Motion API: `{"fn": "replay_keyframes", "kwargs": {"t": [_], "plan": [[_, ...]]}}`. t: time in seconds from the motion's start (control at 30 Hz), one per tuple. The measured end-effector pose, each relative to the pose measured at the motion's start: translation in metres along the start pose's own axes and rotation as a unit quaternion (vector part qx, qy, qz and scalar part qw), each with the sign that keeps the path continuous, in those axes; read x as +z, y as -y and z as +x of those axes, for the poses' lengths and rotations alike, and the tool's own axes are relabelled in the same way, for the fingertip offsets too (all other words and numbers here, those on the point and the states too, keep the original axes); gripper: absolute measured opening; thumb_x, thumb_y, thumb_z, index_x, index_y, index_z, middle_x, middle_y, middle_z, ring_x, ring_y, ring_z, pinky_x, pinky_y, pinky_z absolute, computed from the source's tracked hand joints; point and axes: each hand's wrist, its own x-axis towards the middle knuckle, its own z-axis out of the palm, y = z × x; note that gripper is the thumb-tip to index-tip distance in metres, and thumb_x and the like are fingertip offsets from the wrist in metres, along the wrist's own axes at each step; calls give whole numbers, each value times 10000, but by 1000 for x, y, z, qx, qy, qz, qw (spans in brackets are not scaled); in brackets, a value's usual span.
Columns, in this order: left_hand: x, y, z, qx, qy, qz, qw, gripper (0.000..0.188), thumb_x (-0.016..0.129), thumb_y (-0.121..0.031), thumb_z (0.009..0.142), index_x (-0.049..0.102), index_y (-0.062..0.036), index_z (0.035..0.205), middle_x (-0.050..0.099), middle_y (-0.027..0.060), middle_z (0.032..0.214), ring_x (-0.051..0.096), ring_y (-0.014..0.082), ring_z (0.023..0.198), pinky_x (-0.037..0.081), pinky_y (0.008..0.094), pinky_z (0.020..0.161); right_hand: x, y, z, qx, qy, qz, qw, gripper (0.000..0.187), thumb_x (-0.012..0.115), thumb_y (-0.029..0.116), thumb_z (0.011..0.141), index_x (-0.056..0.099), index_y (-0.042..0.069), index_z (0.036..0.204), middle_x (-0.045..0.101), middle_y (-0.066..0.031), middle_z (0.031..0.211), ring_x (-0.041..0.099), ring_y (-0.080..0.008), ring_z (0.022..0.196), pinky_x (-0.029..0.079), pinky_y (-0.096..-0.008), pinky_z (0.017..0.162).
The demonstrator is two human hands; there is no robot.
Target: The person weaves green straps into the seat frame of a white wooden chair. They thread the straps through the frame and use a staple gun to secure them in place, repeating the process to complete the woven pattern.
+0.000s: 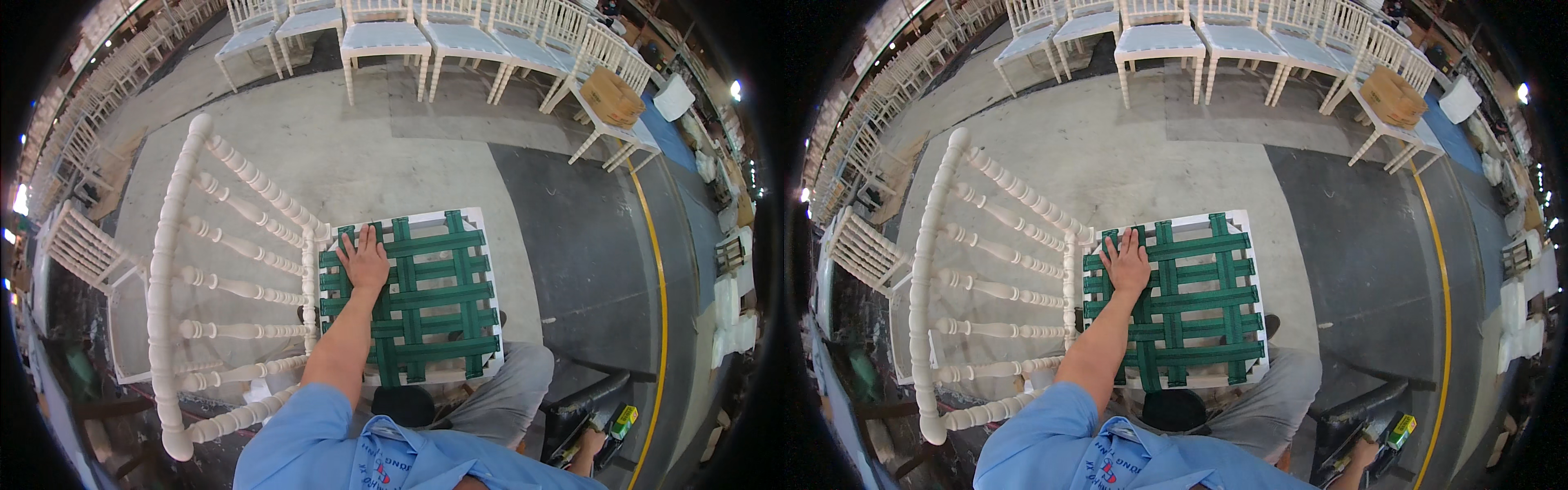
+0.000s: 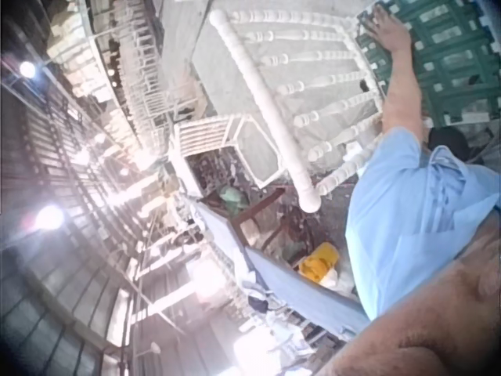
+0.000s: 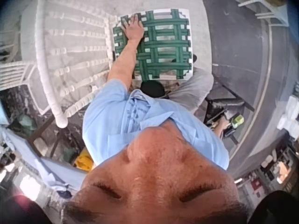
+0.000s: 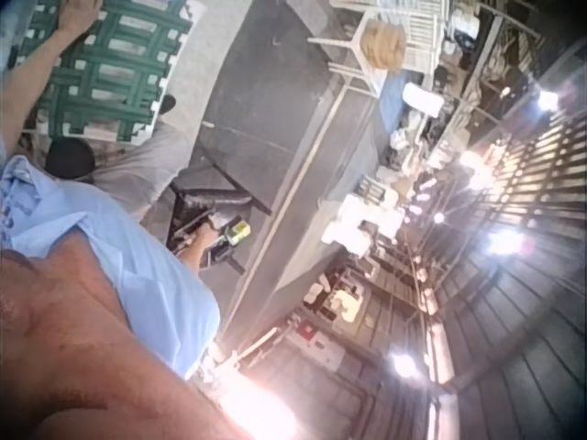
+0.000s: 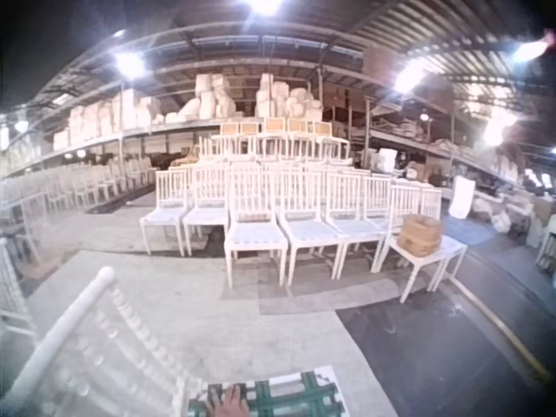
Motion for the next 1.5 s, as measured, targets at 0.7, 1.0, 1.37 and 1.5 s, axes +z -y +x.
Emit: {"fn": "replay_keyframes", "kwargs": {"t": [0.7, 1.0, 1.37, 1.5], "plan": [[11, 7, 0, -22, 5, -50, 998, 559, 442, -373, 1040, 409, -236, 1581, 331, -62, 1665, 188, 405, 1553, 82, 601, 1255, -82, 189, -66, -201, 321, 454, 806, 469, 758, 151, 863, 604, 49, 1294, 664, -54, 1116, 640, -194, 932, 520, -342, 810], [14, 10, 5, -39, -10, -117, 992, 522, 449, -333, 1036, 470, -224, 1546, 366, -75, 1646, 199, 368, 1553, 81, 554, 1271, -44, 506, -293, -354, 597, 322, 644, 290, 736, 256, 960, 633, 69, 1156, 665, -22, 937, 611, -129, 667, 486, -301, 543], [19, 17, 6, -38, -38, -135, 989, 502, 499, -307, 1017, 517, -227, 1512, 417, -68, 1615, 246, 379, 1535, 130, 560, 1259, 41, 611, -388, -356, 591, 241, 683, 301, 749, 360, 944, 639, 84, 997, 623, -30, 848, 608, -181, 595, 486, -337, 502], [21, 19, 6, -39, -48, -149, 987, 491, 515, -282, 1006, 546, -215, 1491, 450, -56, 1594, 262, 387, 1527, 134, 567, 1255, 46, 615, -396, -367, 569, 232, 698, 290, 748, 345, 946, 642, 76, 973, 622, -32, 831, 601, -187, 588, 478, -346, 495]]}}
